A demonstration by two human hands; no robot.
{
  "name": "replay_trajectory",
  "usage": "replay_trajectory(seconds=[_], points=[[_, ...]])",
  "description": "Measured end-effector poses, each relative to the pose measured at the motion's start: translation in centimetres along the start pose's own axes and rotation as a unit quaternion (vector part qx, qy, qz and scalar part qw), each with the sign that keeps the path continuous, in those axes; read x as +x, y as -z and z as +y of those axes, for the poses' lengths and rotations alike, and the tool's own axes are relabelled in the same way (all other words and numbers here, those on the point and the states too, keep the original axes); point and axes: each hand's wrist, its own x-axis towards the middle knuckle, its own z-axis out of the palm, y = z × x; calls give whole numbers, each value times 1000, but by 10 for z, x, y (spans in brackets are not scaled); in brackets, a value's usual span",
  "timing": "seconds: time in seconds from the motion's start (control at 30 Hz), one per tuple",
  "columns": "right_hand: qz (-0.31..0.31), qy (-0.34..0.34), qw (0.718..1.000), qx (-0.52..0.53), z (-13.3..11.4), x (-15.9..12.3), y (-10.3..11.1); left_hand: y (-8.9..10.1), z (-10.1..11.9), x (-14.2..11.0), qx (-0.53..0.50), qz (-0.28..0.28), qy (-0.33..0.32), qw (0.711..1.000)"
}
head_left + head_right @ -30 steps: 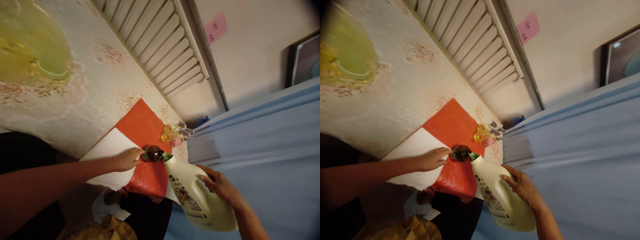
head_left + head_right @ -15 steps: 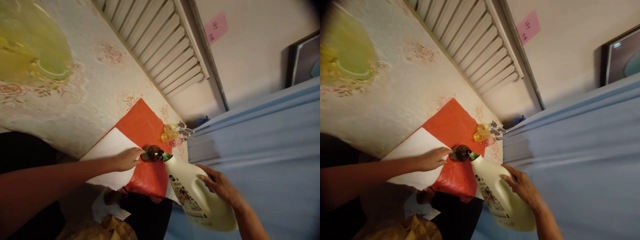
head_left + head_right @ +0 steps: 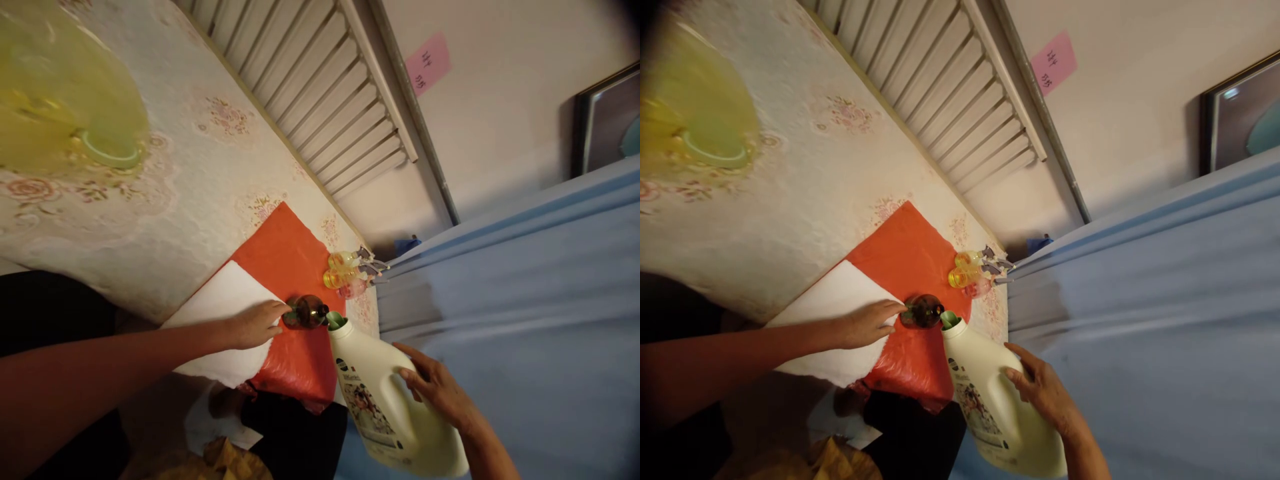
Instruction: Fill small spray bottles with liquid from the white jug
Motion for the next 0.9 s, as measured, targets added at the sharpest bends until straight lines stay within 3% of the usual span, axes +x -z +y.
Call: replay_trajectory(seconds=[0.2, 0.37, 0.5, 0.7, 0.9], points=[[24, 30, 998, 43, 17, 6, 3, -1, -2, -2, 4, 11, 4, 1000], [132, -6, 991, 7, 7, 17, 24, -3, -4, -3, 8, 7, 5, 1000], [201, 36, 975, 92, 0, 41, 41, -5, -6, -2, 11, 12, 7, 1000], [287, 127, 906, 285, -29, 111, 42, -4, -5, -4, 6, 10, 13, 1000], [290, 162, 817, 473, -89, 194, -5, 4, 4, -5, -4, -14, 31, 999]])
